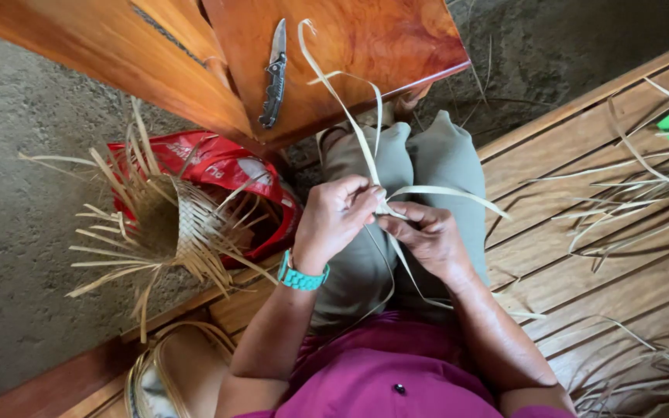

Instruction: Weaving thin strips of dried plant material to create a handcrafted item

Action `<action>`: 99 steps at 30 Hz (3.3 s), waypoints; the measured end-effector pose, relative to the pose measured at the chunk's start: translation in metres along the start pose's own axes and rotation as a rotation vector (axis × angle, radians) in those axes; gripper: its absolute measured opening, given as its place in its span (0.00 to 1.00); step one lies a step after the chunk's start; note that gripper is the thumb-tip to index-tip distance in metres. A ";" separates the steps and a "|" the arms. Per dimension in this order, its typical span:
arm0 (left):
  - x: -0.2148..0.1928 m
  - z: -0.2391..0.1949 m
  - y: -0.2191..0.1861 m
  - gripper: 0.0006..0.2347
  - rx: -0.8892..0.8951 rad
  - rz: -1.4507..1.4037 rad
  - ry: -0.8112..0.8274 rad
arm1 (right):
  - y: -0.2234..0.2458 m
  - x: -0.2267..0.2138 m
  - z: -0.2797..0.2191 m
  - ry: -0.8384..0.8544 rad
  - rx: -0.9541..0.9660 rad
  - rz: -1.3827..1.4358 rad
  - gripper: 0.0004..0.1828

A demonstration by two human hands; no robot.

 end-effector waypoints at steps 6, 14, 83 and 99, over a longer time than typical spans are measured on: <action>0.004 0.003 -0.001 0.08 0.016 0.046 -0.033 | -0.011 -0.006 0.001 -0.054 0.043 -0.059 0.08; 0.006 0.003 -0.006 0.20 -0.096 -0.454 0.176 | -0.021 -0.022 0.006 0.028 0.028 0.017 0.04; 0.057 -0.063 0.063 0.10 -0.092 -0.618 -0.194 | -0.015 -0.045 -0.023 0.048 -0.173 0.089 0.04; 0.056 -0.069 0.071 0.11 -0.182 -0.692 -0.295 | -0.010 -0.032 -0.025 0.104 -0.128 0.095 0.06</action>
Point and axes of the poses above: each hand's wrist, its own z-axis towards the middle knuckle, its own x-axis out of the palm, y = z × x, the point moved 9 cm from there along z, towards the middle knuckle, and after that the axes turned 5 degrees about x, right-handed, at the moved point
